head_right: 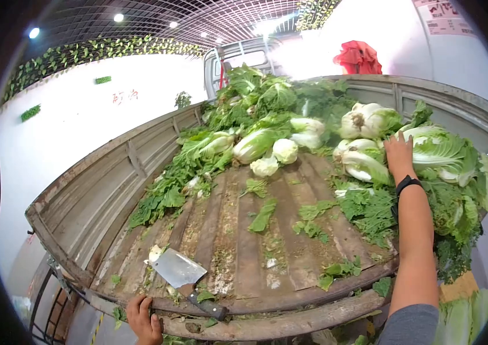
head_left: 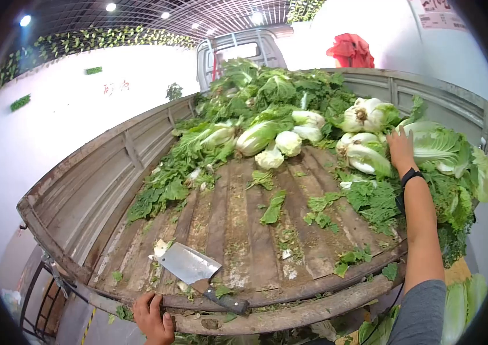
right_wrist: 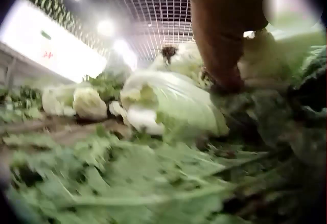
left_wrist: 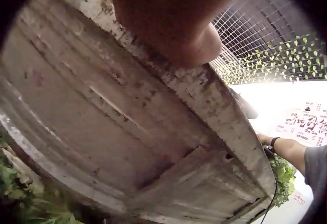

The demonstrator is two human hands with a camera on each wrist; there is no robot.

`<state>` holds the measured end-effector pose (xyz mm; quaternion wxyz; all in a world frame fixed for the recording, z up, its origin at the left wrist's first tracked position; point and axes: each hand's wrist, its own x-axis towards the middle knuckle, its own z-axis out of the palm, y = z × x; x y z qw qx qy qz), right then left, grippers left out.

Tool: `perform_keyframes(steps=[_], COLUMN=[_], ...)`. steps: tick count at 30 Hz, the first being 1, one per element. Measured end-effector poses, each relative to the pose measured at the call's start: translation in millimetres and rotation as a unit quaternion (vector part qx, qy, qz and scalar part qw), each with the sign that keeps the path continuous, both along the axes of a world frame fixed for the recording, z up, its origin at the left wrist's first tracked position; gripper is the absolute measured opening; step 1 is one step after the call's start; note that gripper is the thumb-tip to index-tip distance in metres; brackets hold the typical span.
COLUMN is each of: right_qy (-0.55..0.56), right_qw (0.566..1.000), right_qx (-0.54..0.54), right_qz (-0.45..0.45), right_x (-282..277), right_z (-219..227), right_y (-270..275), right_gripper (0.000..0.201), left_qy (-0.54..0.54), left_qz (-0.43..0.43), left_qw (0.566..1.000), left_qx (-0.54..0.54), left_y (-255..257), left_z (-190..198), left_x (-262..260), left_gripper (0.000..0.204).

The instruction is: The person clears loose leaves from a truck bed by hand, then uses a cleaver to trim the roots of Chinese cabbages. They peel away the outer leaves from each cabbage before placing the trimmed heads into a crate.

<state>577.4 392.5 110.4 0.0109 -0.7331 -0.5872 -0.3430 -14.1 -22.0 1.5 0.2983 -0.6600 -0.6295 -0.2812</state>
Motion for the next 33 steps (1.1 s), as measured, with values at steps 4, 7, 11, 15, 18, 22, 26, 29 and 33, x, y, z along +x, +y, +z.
perform_keyframes(steps=[4, 7, 11, 15, 18, 22, 26, 29, 33], right_qy=[-0.05, -0.033, -0.006, -0.016, -0.011, -0.041, -0.023, -0.015, -0.011], right_qw=[0.997, 0.998, 0.998, 0.999, 0.999, 0.997, 0.991, 0.99, 0.992], right_qx=[0.032, 0.056, 0.059, 0.029, 0.05, 0.073, 0.12, 0.105, 0.089], right_qz=[-0.054, -0.024, 0.015, -0.016, 0.001, 0.004, 0.052, 0.092, 0.092], right_x=[-4.7, -4.6, 7.4, 7.4, 8.8, 9.9, 31.4, 22.8, 17.6], right_z=[-8.0, -8.0, -9.2, -13.7, -15.5, -11.7, -12.8, 1.6, 16.8], right_y=[16.8, 23.7, 23.6, 23.7, 24.9, 20.3, 30.5, 1.5, -22.8], right_gripper=[0.039, 0.023, 0.024, 0.039, 0.042, 0.04, 0.037, 0.037, 0.039], left_qy=[-0.062, -0.058, -0.061, -0.092, -0.086, -0.077, -0.07, -0.073, -0.071], left_qz=[0.058, 0.056, 0.054, 0.05, 0.05, 0.051, 0.053, 0.049, 0.049], left_qw=[0.996, 0.996, 0.996, 0.994, 0.994, 0.995, 0.995, 0.995, 0.995], left_qx=[-0.032, -0.03, -0.024, -0.035, -0.034, -0.035, -0.038, -0.044, -0.044], left_y=[0.0, -1.5, -2.0, -2.3, -1.9, -2.8, -2.8, -3.3, -2.3], left_z=[-1.2, -0.9, -3.6, -6.2, -4.3, -1.1, -1.6, -0.2, -0.4], left_x=[12.9, 8.2, 4.2, 0.4, 0.3, 1.8, 0.0, 2.3, 1.9], left_gripper=[0.043, 0.042, 0.043, 0.045, 0.046, 0.046, 0.047, 0.047, 0.047])
